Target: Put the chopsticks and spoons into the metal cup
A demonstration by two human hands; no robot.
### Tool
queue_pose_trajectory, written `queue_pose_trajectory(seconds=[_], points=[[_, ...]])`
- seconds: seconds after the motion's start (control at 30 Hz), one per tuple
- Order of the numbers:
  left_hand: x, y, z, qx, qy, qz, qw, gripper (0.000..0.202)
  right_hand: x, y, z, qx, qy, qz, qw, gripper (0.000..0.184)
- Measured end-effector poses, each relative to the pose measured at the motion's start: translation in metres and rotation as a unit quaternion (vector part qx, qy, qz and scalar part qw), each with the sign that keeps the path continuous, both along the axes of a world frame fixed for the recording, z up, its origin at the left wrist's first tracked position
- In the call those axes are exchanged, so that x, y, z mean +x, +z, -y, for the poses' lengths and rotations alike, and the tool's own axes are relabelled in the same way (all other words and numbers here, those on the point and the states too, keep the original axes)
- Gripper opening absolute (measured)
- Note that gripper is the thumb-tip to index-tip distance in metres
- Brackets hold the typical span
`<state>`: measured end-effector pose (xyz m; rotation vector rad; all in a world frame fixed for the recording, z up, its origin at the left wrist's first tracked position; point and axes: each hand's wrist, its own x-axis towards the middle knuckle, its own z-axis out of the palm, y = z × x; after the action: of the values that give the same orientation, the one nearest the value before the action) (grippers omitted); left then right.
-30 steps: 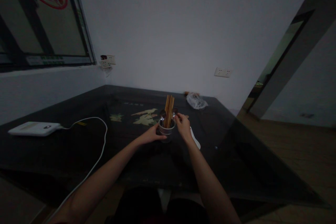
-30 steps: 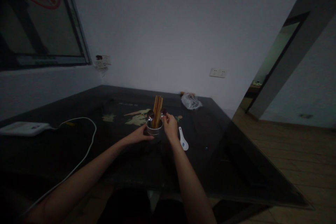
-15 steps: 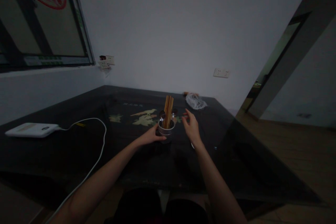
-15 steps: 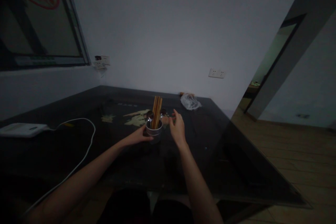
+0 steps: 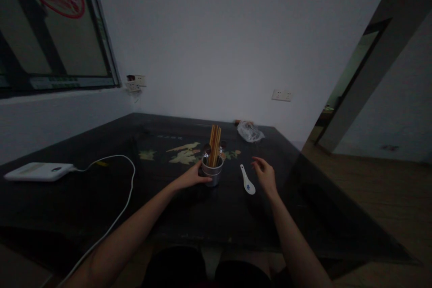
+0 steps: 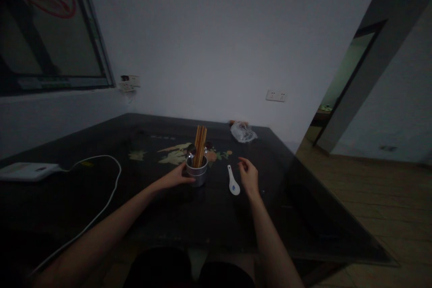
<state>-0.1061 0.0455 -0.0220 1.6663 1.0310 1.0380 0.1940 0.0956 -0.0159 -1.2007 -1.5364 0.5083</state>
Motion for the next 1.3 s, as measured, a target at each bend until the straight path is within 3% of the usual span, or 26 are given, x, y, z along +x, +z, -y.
queue_pose_trajectory(seconds=[0.4,0.6,0.77,0.93,1.1,1.3], points=[[-0.010,0.013,-0.002,0.012,0.019,0.007,1.000,0.077,-0.002,-0.003,-0.001,-0.005,0.000,0.067,0.998,0.035],[-0.020,0.019,-0.010,0.078,0.119,0.049,0.989,0.070,-0.005,0.001,0.003,-0.004,-0.002,0.072,0.997,0.033],[-0.020,0.027,-0.006,0.125,0.223,0.086,0.963,0.049,-0.004,0.001,0.004,-0.016,-0.004,0.072,0.997,0.031],[-0.017,0.035,0.003,0.182,0.284,0.079,0.938,0.037,-0.003,-0.002,0.002,-0.014,0.007,0.084,0.996,0.030],[-0.016,0.045,0.015,0.232,0.326,0.078,0.913,0.030,-0.003,-0.004,0.002,-0.026,0.001,0.103,0.994,0.027],[-0.006,0.057,0.032,0.366,0.350,0.034,0.862,0.032,-0.002,-0.004,0.002,-0.024,-0.014,0.137,0.990,0.024]])
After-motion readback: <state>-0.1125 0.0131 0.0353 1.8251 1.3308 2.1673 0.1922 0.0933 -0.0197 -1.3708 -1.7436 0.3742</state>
